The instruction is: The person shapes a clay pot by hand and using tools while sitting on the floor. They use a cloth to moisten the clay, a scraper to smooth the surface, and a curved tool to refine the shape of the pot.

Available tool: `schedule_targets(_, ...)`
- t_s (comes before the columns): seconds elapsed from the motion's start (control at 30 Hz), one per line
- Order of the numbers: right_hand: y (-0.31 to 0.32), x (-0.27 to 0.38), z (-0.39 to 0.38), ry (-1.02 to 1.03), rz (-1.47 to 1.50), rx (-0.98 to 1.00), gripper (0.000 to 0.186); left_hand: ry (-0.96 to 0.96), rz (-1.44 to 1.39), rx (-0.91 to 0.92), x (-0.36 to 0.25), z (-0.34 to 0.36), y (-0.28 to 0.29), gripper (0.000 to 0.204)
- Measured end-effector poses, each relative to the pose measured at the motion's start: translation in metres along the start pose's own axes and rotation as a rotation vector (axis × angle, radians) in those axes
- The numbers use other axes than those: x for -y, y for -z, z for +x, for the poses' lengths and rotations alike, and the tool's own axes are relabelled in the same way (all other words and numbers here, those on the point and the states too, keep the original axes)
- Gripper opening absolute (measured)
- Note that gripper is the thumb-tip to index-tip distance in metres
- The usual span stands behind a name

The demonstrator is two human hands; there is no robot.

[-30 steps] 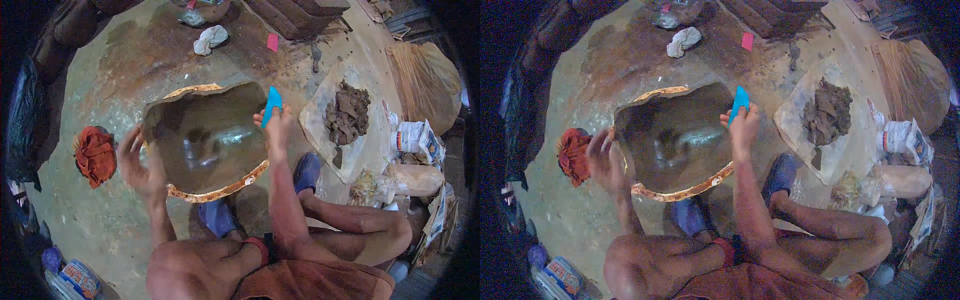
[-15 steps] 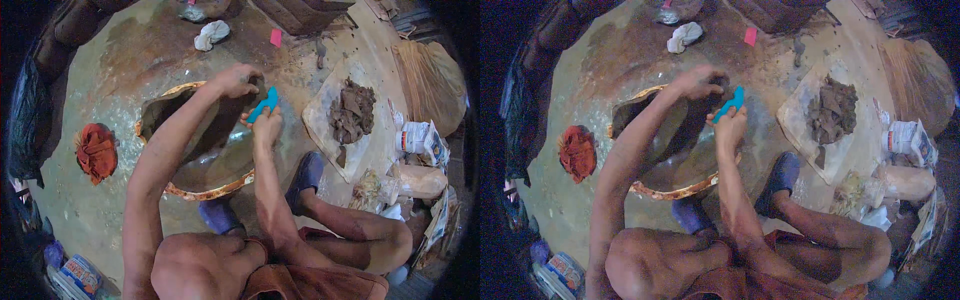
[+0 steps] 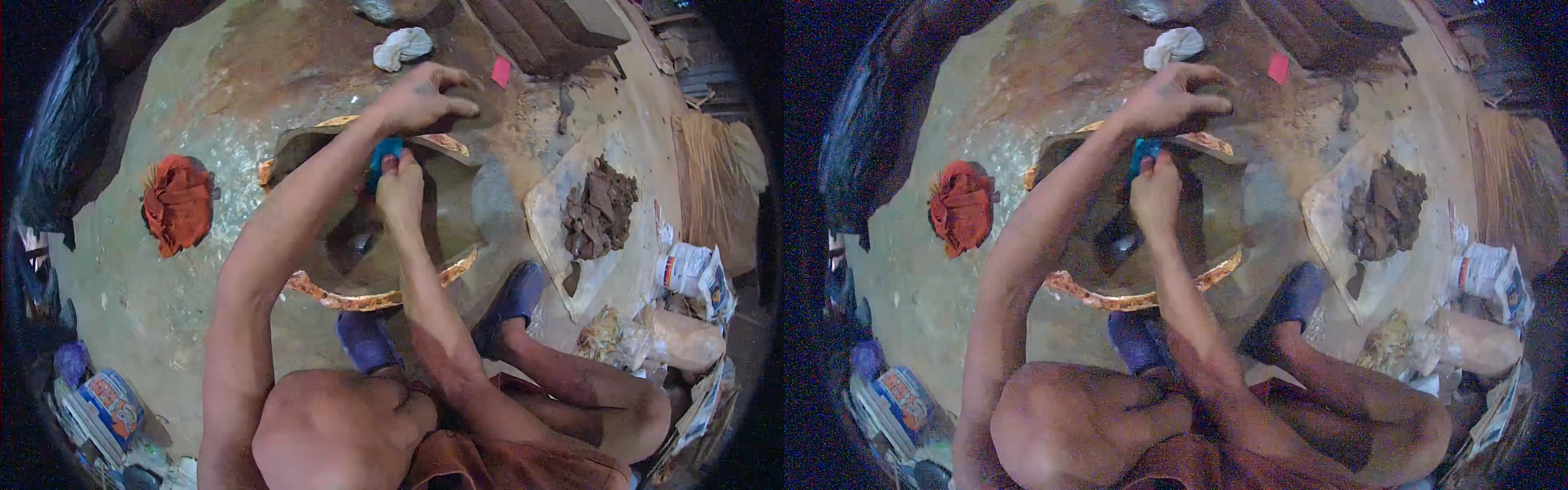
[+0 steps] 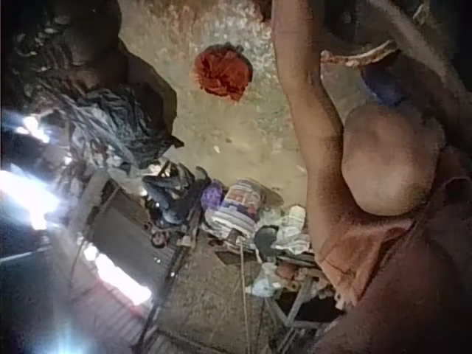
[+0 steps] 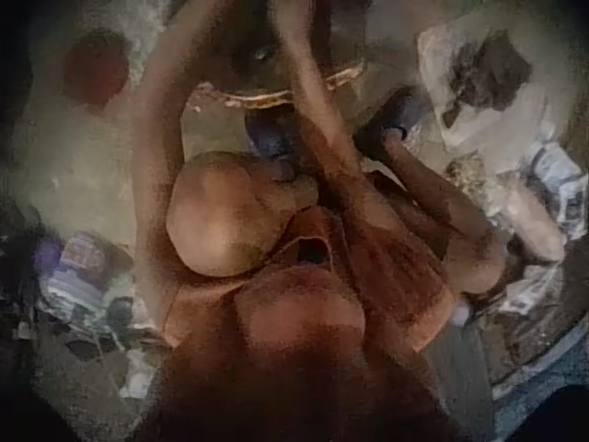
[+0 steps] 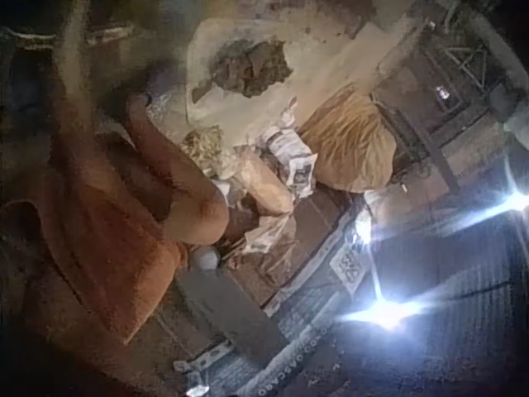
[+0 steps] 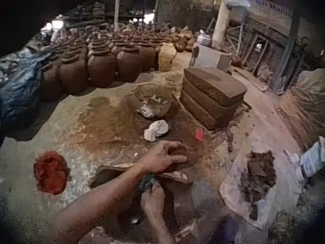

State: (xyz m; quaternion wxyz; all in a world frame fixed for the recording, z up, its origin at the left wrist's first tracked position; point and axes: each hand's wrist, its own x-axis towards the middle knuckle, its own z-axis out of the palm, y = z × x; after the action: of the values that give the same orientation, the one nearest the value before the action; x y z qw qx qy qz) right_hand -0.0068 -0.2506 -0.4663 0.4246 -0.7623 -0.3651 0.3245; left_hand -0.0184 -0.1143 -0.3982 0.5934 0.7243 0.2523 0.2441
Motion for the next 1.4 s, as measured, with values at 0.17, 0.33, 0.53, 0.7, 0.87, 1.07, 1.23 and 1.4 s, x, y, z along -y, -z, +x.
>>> schedule_targets(0.17,-0.017,0.039,-0.021,-0.144,0.228,0.318,0.014,-0.088,-0.16,-0.268,-0.02,-0.049,0.081,0.056)
schedule_targets(0.33,-0.02,0.038,-0.025,-0.172,0.266,0.455,0.014,-0.225,-0.503,-0.605,-0.026,-0.145,0.135,0.052)
schedule_targets(0.53,-0.038,0.049,-0.05,-0.115,0.223,0.575,0.014,0.154,0.324,-0.493,0.003,-0.218,0.125,0.068)
schedule_targets(0.7,-0.043,0.049,-0.068,-0.052,0.153,0.631,0.013,0.331,0.521,-0.396,-0.024,-0.187,0.097,0.075)
schedule_targets(0.87,-0.048,0.07,-0.089,0.272,0.017,0.739,0.017,0.323,0.27,-0.547,0.0,-0.202,0.123,0.067)
schedule_targets(1.07,-0.025,0.066,-0.086,0.165,0.041,0.645,0.02,0.169,-0.29,-0.845,-0.066,-0.16,0.093,0.07)
schedule_targets(1.23,0.006,0.021,-0.068,0.323,-0.081,0.431,0.018,-0.206,-0.009,-0.101,-0.113,-0.079,-0.051,0.096)
schedule_targets(1.4,0.054,0.058,-0.039,0.131,0.18,0.246,0.027,-0.076,-0.046,-0.495,-0.065,-0.201,-0.034,0.082)
